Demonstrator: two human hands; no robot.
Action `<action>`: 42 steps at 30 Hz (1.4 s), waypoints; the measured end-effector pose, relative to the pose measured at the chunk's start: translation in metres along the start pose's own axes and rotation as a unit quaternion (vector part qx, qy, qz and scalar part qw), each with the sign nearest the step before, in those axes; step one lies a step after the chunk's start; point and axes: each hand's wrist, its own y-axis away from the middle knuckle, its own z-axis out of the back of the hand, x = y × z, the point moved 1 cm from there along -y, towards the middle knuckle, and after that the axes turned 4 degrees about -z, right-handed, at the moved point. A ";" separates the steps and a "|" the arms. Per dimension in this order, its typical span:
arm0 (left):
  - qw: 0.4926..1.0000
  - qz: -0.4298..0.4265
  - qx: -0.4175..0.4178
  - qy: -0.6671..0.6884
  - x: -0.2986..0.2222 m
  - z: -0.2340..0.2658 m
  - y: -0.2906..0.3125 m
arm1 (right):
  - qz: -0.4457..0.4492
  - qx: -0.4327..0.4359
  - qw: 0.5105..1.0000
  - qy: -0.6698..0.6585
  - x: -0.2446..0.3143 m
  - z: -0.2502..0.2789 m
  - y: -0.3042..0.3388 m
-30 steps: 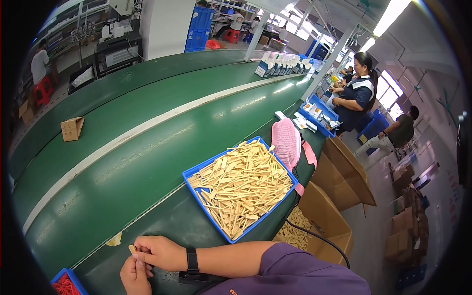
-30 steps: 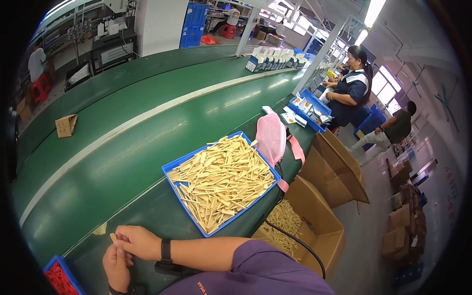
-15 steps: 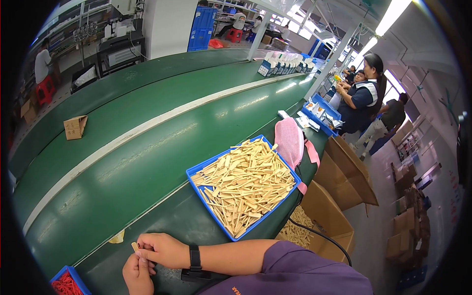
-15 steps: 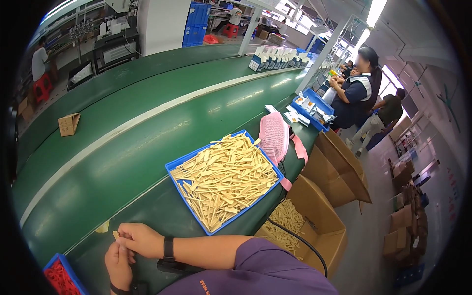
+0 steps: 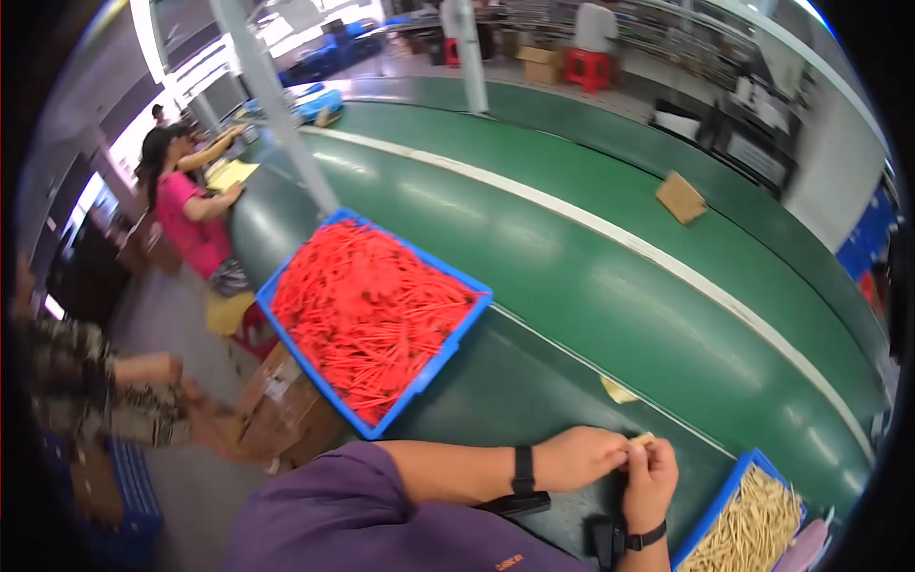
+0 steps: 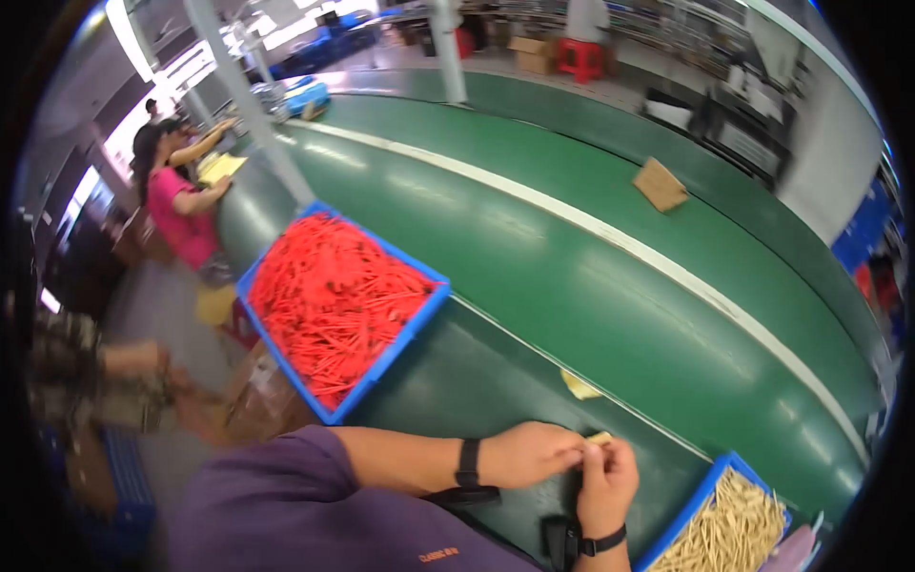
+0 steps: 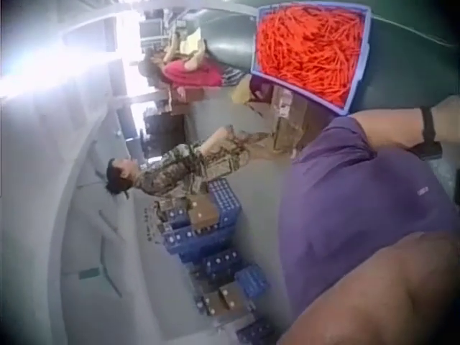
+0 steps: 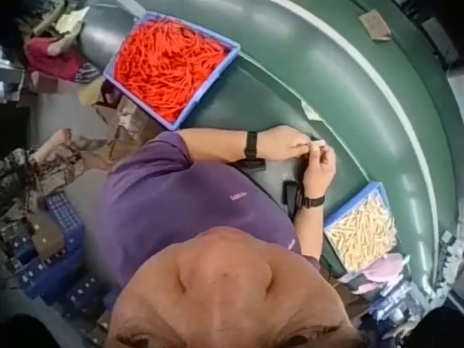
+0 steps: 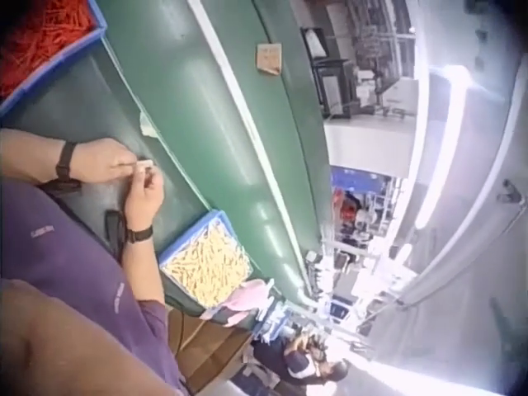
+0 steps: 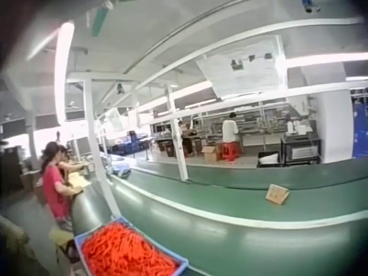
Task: Picking up small components with wires and placing them into cardboard boxes on an assembly line.
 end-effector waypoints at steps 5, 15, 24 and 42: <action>0.998 0.045 0.025 0.047 -0.012 0.015 0.003 | 0.005 0.016 0.999 -0.038 0.003 -0.009 -0.005; 0.995 0.057 0.034 0.078 -0.009 0.014 0.002 | 0.017 -0.001 0.999 -0.037 0.004 -0.009 -0.005; 0.997 0.035 0.014 0.072 -0.007 0.011 0.004 | 0.012 0.000 0.999 -0.050 0.005 -0.009 -0.004; 0.995 0.059 0.041 0.064 -0.011 0.014 0.003 | 0.008 0.007 0.999 -0.039 0.005 -0.008 -0.004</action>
